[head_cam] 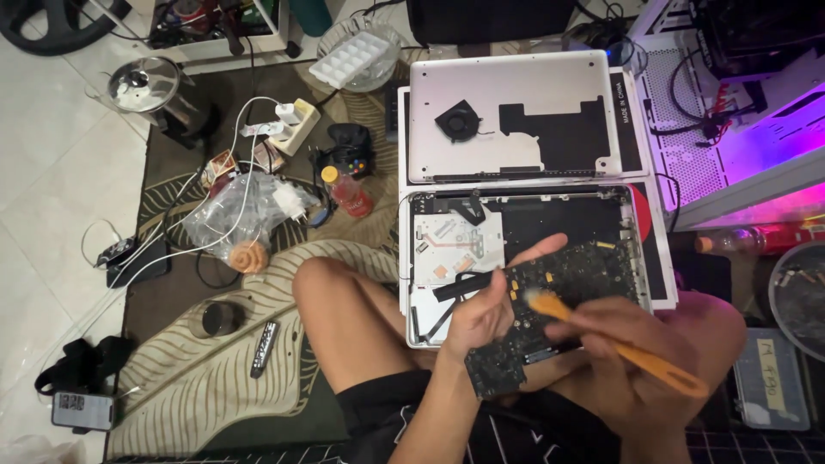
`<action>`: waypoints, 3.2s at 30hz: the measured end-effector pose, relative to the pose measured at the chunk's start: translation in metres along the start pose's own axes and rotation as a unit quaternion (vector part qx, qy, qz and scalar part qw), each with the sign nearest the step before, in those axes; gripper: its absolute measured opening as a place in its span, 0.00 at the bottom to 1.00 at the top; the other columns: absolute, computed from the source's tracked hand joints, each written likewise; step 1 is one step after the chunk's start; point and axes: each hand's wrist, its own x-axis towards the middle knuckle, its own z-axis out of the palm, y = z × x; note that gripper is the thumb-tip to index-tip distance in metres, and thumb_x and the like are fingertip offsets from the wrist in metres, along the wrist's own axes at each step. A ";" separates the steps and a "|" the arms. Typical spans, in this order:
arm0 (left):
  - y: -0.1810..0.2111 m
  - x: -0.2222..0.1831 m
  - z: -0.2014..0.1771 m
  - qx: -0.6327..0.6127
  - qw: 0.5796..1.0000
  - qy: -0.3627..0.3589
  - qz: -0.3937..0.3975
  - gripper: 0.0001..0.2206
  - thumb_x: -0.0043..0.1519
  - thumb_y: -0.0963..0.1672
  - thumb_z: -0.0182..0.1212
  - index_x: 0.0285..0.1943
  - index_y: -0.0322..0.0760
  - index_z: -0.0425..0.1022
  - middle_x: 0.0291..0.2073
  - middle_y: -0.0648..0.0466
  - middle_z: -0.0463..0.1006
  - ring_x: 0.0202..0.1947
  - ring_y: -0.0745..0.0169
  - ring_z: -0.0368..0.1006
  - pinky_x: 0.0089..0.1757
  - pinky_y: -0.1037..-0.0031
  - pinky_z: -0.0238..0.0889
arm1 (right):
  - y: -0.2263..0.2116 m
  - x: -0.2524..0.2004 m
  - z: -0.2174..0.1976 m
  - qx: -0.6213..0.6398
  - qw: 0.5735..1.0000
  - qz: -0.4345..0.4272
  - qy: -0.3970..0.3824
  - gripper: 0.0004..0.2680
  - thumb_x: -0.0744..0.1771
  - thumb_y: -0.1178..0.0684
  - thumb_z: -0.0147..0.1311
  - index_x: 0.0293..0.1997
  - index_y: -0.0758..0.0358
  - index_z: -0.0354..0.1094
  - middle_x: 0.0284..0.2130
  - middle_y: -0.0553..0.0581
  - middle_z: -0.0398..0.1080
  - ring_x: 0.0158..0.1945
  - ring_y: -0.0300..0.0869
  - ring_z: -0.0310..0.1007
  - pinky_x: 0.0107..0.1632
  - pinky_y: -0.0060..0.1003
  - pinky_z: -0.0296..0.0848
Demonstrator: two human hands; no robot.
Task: Cleaning a laptop motherboard with a brush and using a screwdriver to perform internal repairs.
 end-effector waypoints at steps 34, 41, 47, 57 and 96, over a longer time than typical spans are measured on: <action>0.009 -0.006 0.001 0.024 0.999 0.016 0.030 0.44 0.67 0.61 0.43 0.82 0.23 0.43 0.71 0.35 0.62 0.70 0.47 0.62 0.69 0.61 0.52 | 0.059 -0.038 -0.046 0.065 0.984 0.133 0.099 0.03 0.68 0.69 0.46 0.38 0.75 0.67 0.33 0.63 0.73 0.29 0.44 0.75 0.37 0.30 0.76; 0.009 -0.004 0.000 0.024 0.999 0.004 0.039 0.43 0.69 0.59 0.41 0.82 0.22 0.42 0.71 0.35 0.62 0.70 0.46 0.63 0.69 0.60 0.53 | 0.046 -0.035 -0.043 -0.017 0.997 0.050 0.063 0.05 0.66 0.66 0.46 0.35 0.68 0.69 0.19 0.53 0.71 0.35 0.40 0.71 0.75 0.48 0.65; 0.002 -0.004 0.013 -0.042 0.996 0.073 0.024 0.40 0.69 0.60 0.33 0.82 0.28 0.45 0.72 0.28 0.57 0.68 0.32 0.60 0.66 0.46 0.55 | 0.053 -0.047 -0.032 0.074 0.990 0.111 0.042 0.03 0.65 0.63 0.49 0.34 0.65 0.70 0.27 0.57 0.77 0.26 0.38 0.76 0.38 0.28 0.76; 0.003 -0.005 -0.003 0.075 0.997 0.003 0.006 0.42 0.69 0.60 0.36 0.83 0.25 0.41 0.72 0.36 0.61 0.71 0.47 0.61 0.69 0.59 0.53 | 0.034 -0.029 -0.021 0.083 0.989 0.098 0.067 0.04 0.65 0.63 0.51 0.41 0.69 0.70 0.30 0.60 0.77 0.30 0.41 0.78 0.38 0.30 0.77; 0.018 0.010 0.021 0.067 0.936 0.330 0.105 0.30 0.68 0.55 0.47 0.71 0.31 0.63 0.53 0.41 0.76 0.48 0.54 0.74 0.52 0.66 0.66 | 0.062 -0.030 0.049 -0.108 0.990 -0.056 -0.076 0.19 0.56 0.62 0.64 0.50 0.65 0.70 0.55 0.57 0.75 0.60 0.52 0.72 0.65 0.46 0.67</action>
